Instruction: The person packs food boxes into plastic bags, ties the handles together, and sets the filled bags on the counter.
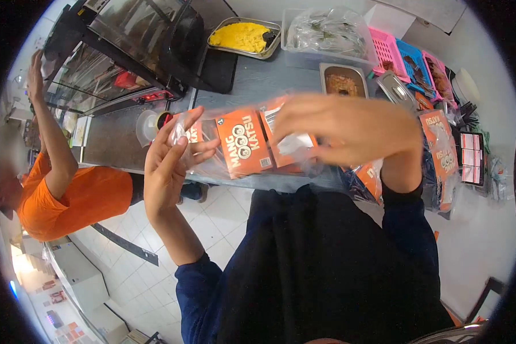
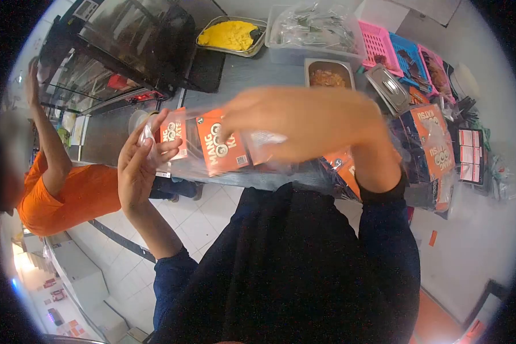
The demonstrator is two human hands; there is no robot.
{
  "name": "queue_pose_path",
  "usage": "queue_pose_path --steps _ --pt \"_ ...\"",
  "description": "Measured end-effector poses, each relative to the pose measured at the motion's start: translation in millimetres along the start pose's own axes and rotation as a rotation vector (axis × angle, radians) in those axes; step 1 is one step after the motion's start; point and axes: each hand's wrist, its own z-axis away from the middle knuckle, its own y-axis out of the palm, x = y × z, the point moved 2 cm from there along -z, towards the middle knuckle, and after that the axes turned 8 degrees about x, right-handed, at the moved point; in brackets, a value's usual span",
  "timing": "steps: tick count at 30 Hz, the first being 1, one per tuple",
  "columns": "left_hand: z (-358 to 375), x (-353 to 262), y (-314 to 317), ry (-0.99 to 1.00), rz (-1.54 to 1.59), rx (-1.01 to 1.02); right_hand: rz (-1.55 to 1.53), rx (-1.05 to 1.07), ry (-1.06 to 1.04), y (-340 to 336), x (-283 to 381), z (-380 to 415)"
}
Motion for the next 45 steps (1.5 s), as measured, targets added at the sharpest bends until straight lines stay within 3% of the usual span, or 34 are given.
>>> queue_pose_path --steps 1,3,5,7,10,11,17,18,20,21,24,26,28,30,31,32,34,36,38,40,42,45 --pt "1.3 3.4 -3.3 0.014 -0.072 -0.024 -0.149 0.016 -0.031 14.2 5.4 -15.8" --pt "2.2 7.6 -10.9 0.049 -0.222 -0.067 -0.05 0.132 0.213 69.7 -15.5 -45.9" --pt "5.4 1.9 -11.5 0.06 -0.213 -0.064 0.321 0.223 0.32 127.0 -44.4 -70.9" --pt "7.0 -2.2 -15.2 0.063 -0.208 -0.061 0.191 0.207 0.479 181.1 -69.1 -84.6" --pt "6.1 -1.6 -22.7 0.063 -0.18 -0.065 -0.066 0.05 0.295 188.2 -53.6 -71.0" --pt "4.0 -3.5 -22.6 0.069 -0.16 -0.063 -0.153 0.207 0.376 160.3 -32.9 -66.4" --pt "-16.0 -5.2 -22.3 0.089 -0.195 -0.079 -0.074 0.326 0.425 124.2 6.5 -65.3" --pt "-16.6 -5.9 -25.8 0.095 -0.2 -0.099 -0.078 0.094 0.371 115.9 0.1 -56.6" --pt "-20.9 -4.4 -40.2 0.034 -0.222 -0.123 -0.045 -0.143 0.409 71.6 -17.1 -23.1" --pt "-22.7 -1.4 -54.9 -0.02 -0.262 -0.11 -0.037 -0.25 0.581 50.9 -18.5 -7.8" --pt "-32.7 19.1 -115.7 -0.212 -0.297 -0.144 0.059 -0.2 0.841 13.0 -3.5 12.4" --pt "-41.1 51.6 -158.7 -0.29 -0.288 -0.286 0.172 -0.626 0.674 17.3 10.3 4.6" --pt "-49.1 138.5 -227.1 -0.166 -0.925 -0.22 0.176 -0.97 0.578 29.8 32.5 -5.0" --pt "-49.6 193.0 -229.7 -0.354 -1.144 -0.359 0.078 -1.245 0.556 43.8 57.2 -19.7" --pt "-44.9 209.1 -218.2 -0.47 -1.18 -0.437 -0.188 -1.269 0.249 50.8 62.6 -34.7" --pt "-44.8 218.2 -209.3 -0.555 -1.206 -0.49 -0.179 -1.16 0.279 50.4 65.8 -46.3" --pt "-44.7 206.3 -194.8 -0.601 -1.241 -0.509 -0.155 -0.946 0.345 48.7 70.4 -63.5" --pt "-44.8 194.7 -190.7 -0.592 -1.284 -0.482 -0.118 -0.981 0.492 58.6 56.3 -65.8" --pt "-43.8 191.2 -208.5 -0.393 -1.136 -0.458 -0.254 -1.093 0.591 72.0 45.1 -66.1" --pt "-58.1 177.8 -228.1 -0.075 -0.918 -0.336 -0.496 -1.22 0.537 83.8 44.1 -71.3" --pt "-73.3 98.2 -195.1 0.015 -0.673 -0.186 -0.636 -1.3 0.559 92.2 43.3 -74.8" --pt "-91.8 -22.3 -137.7 0.158 -0.869 -0.008 -0.607 -1.417 0.495 80.6 42.3 -96.6"
